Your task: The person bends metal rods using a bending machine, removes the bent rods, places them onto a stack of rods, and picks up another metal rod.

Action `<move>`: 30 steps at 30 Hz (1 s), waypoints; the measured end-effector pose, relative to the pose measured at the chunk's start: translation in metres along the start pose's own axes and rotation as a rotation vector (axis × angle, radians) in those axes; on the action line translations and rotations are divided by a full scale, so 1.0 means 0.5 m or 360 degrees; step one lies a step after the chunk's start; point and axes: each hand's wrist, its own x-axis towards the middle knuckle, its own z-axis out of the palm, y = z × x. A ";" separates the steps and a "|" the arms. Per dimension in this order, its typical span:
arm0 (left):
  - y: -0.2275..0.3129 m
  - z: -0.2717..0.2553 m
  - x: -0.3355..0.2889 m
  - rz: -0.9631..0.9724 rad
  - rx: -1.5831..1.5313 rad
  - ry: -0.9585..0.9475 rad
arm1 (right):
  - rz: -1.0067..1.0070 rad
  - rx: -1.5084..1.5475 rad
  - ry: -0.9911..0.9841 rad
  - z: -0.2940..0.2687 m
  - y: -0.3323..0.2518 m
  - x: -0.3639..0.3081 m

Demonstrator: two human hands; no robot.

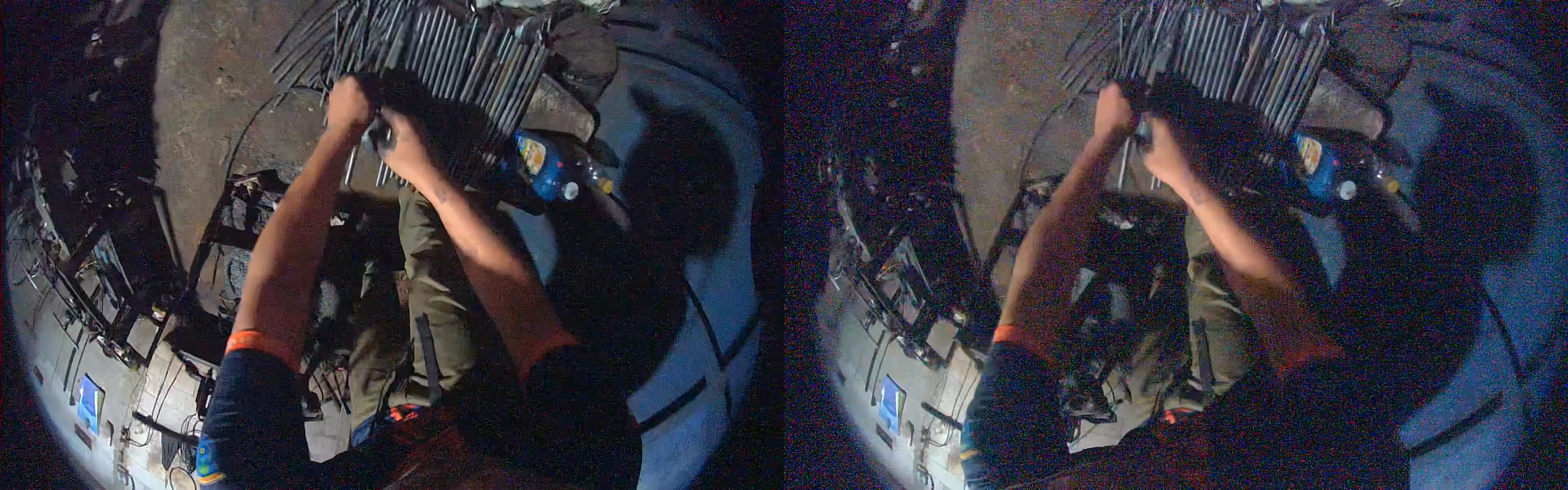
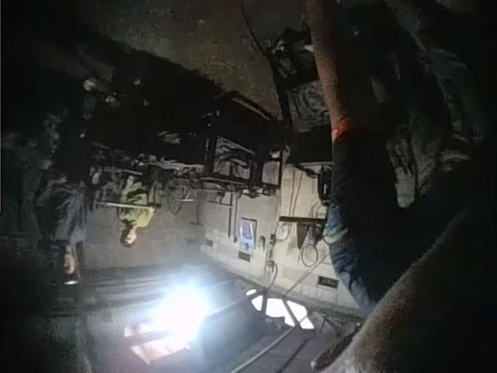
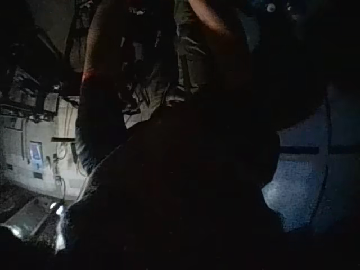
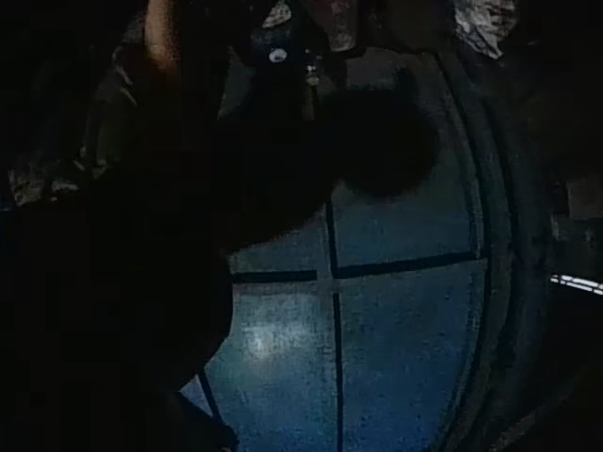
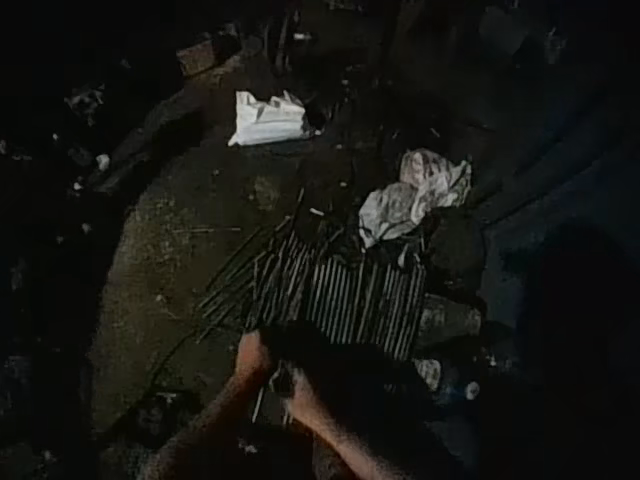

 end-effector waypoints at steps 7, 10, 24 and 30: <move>0.020 0.068 -0.009 0.0316 -0.0141 0.0006 | -0.0070 0.0225 0.0322 -0.009 0.112 0.028; 0.005 0.062 0.001 0.0492 -0.0203 0.0057 | -0.0137 0.0080 0.0363 -0.008 0.095 0.046; -0.014 0.088 0.041 0.0916 -0.0319 -0.0181 | -0.0291 0.0019 0.0509 -0.029 0.112 0.072; -0.039 0.072 0.027 0.0783 -0.0122 -0.0300 | -0.0013 0.0144 0.0474 -0.122 0.100 0.002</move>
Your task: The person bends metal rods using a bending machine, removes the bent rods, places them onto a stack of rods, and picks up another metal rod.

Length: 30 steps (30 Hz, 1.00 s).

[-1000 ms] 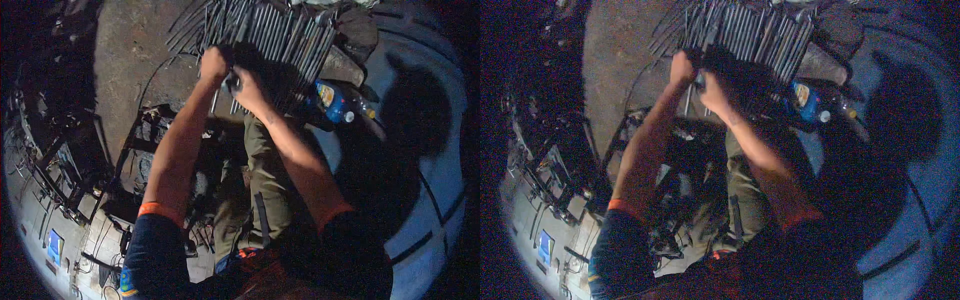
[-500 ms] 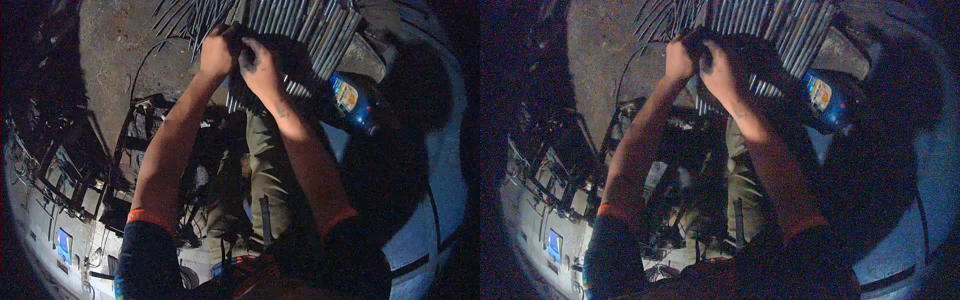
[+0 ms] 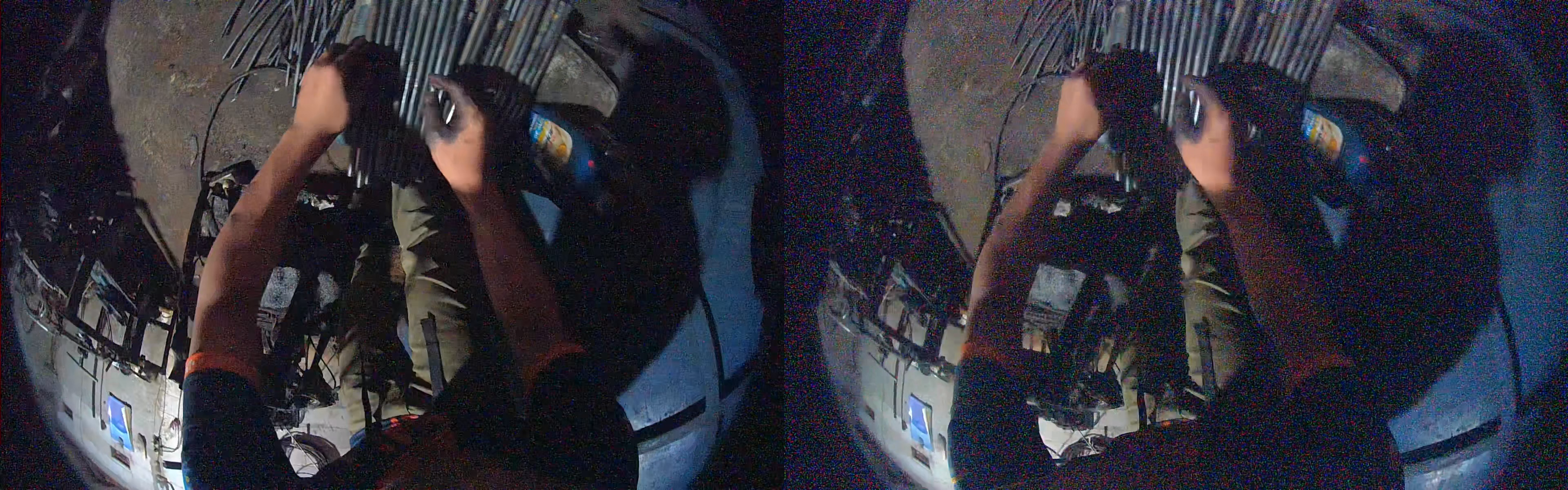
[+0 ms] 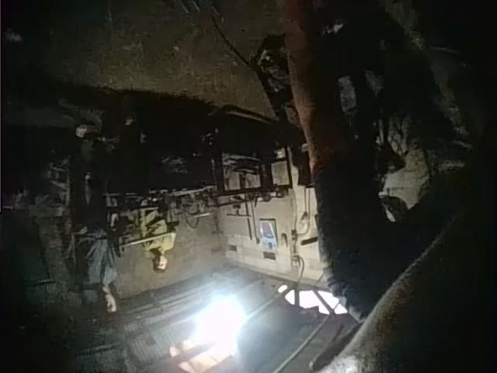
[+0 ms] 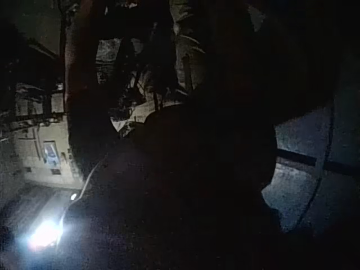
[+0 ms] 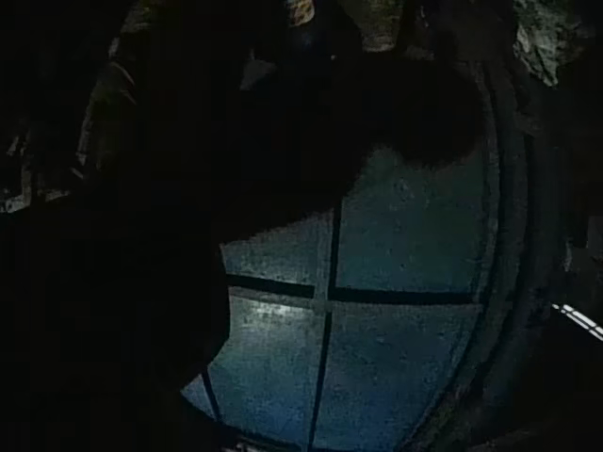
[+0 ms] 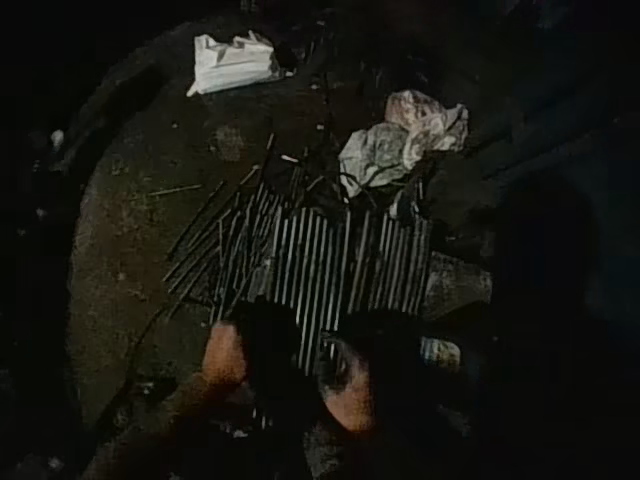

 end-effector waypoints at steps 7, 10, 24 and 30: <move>0.021 0.034 -0.008 -0.0115 -0.0126 0.0119 | 0.0145 -0.0410 0.0106 -0.118 0.107 -0.085; 0.004 0.031 -0.032 -0.0199 -0.0064 0.0133 | -0.0062 -0.0660 0.0272 -0.124 0.067 -0.106; 0.079 0.031 0.009 -0.0263 -0.0266 0.0373 | 0.0338 -0.0562 0.0490 -0.094 0.130 -0.139; 0.072 0.029 0.001 -0.0169 -0.0187 0.0373 | 0.0443 -0.0537 0.0458 -0.112 0.126 -0.161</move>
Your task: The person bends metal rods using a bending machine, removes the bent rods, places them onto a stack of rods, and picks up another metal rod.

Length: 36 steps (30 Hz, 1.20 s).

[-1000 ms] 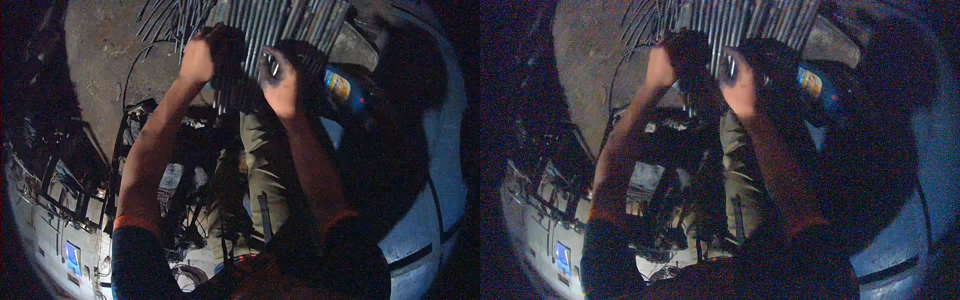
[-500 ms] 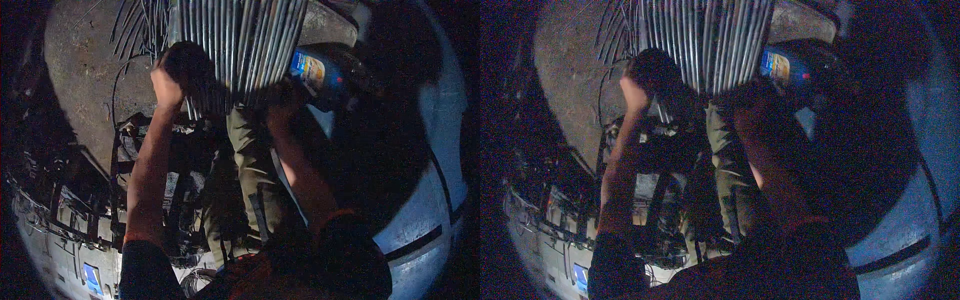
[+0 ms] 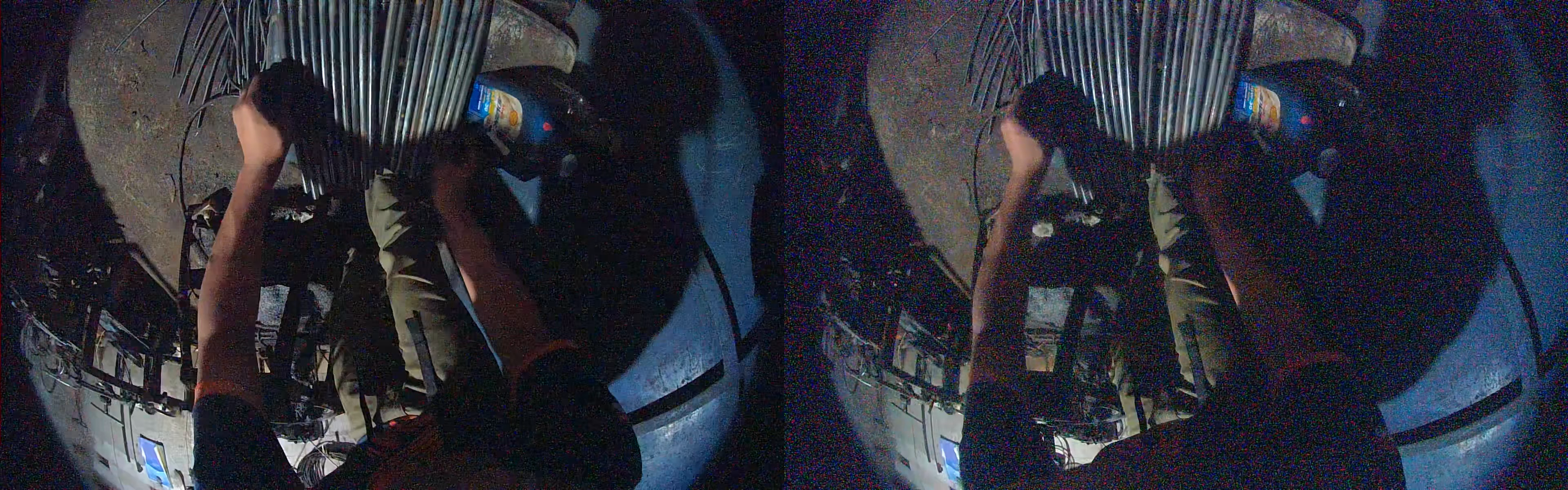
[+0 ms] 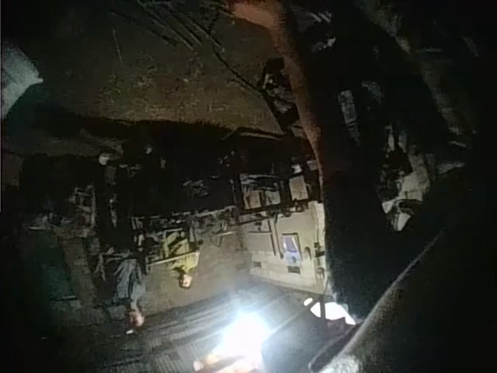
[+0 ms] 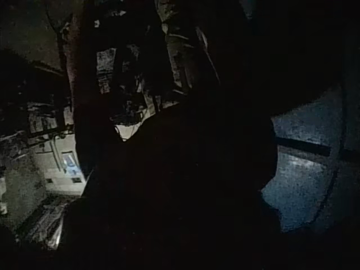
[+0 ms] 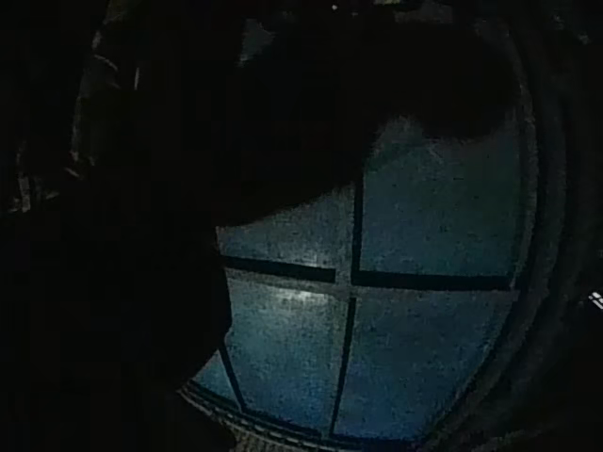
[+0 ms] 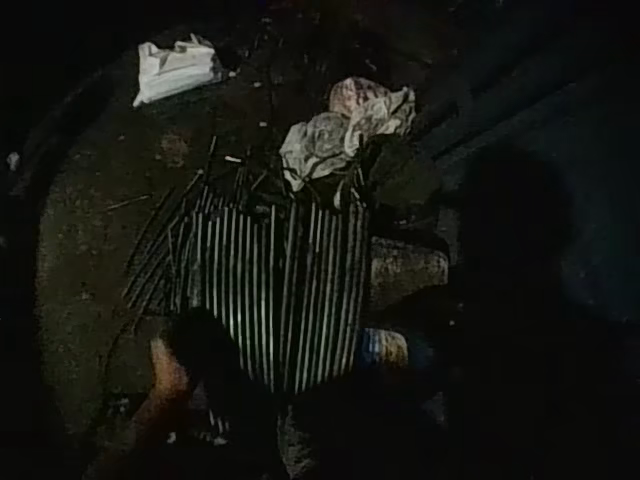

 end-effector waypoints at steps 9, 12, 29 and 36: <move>-0.036 0.005 0.004 -0.0189 0.0156 -0.0104 | 0.0035 0.0018 -0.0106 -0.075 -0.021 -0.048; -0.012 -0.016 -0.017 -0.0359 0.0565 -0.0404 | 0.0011 0.0058 -0.0155 -0.091 -0.067 -0.100; 0.499 -0.500 -0.335 -0.0824 -0.1287 0.0254 | -0.1213 -0.0013 -0.0849 -0.411 -0.475 -0.338; 0.629 -0.694 -0.603 -0.0649 -0.1254 0.0948 | -0.1722 -0.0069 -0.1694 -0.515 -0.677 -0.363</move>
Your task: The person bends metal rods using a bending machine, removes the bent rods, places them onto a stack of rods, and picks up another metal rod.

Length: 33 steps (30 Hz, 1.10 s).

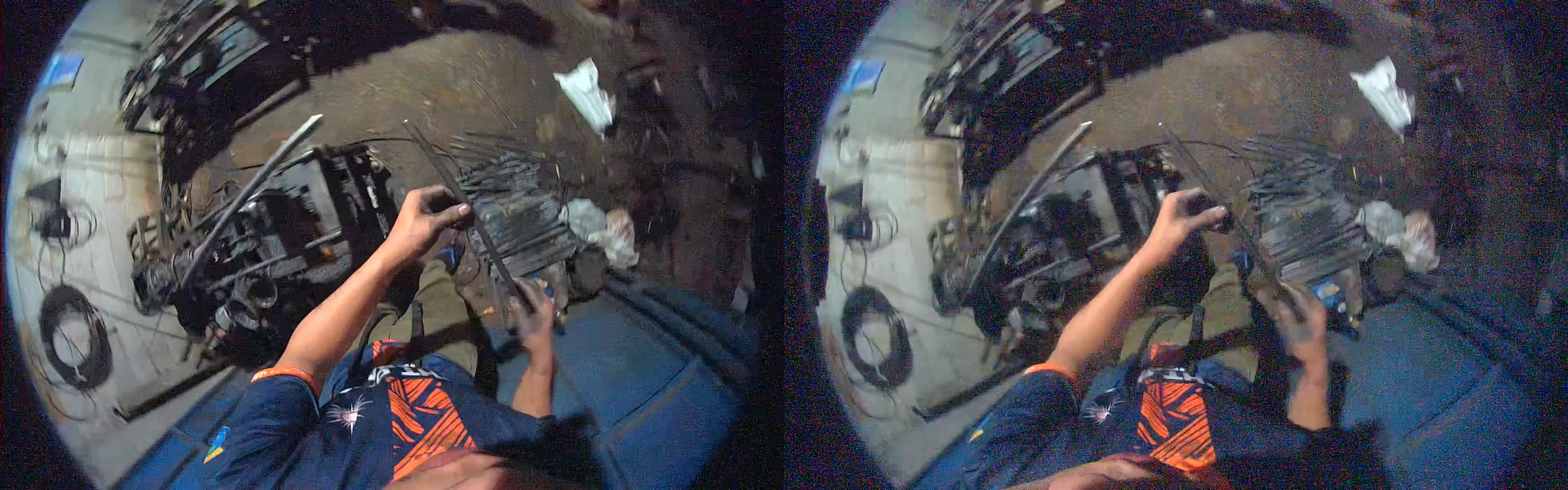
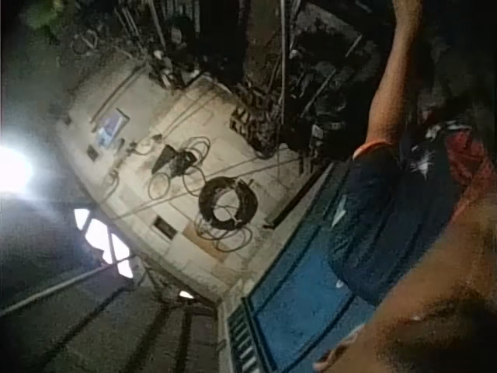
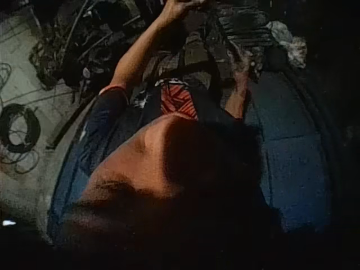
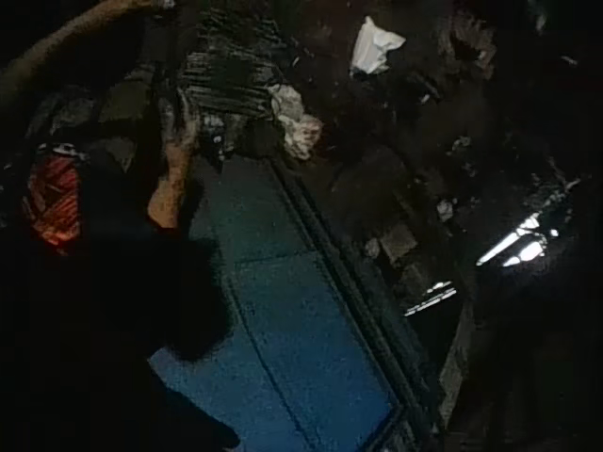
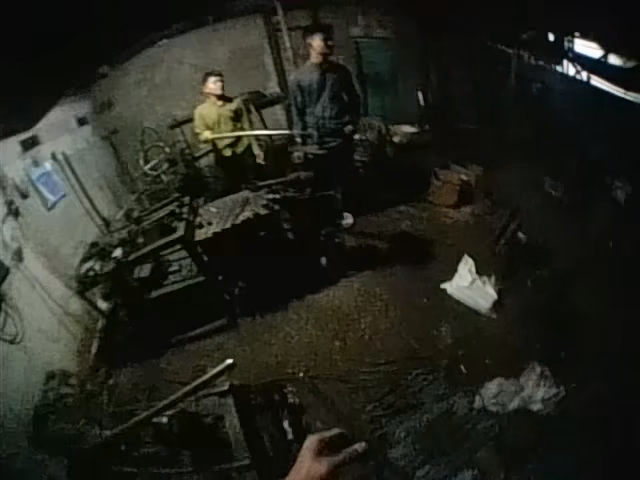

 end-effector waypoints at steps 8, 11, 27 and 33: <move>0.131 -0.190 -0.324 0.0525 -0.0780 0.0772 | -0.0076 0.1568 -0.0323 0.270 -0.126 0.094; 0.114 -0.272 -0.421 0.0675 -0.0860 0.1008 | -0.0085 0.1873 -0.0508 0.378 -0.427 0.087; 0.070 -0.440 -0.716 0.1056 0.0682 0.2296 | -0.0351 0.1417 -0.0738 0.595 -0.772 0.031; 0.097 -0.447 -0.738 0.1313 0.0876 0.2269 | -0.0486 0.1591 -0.0896 0.607 -0.802 0.048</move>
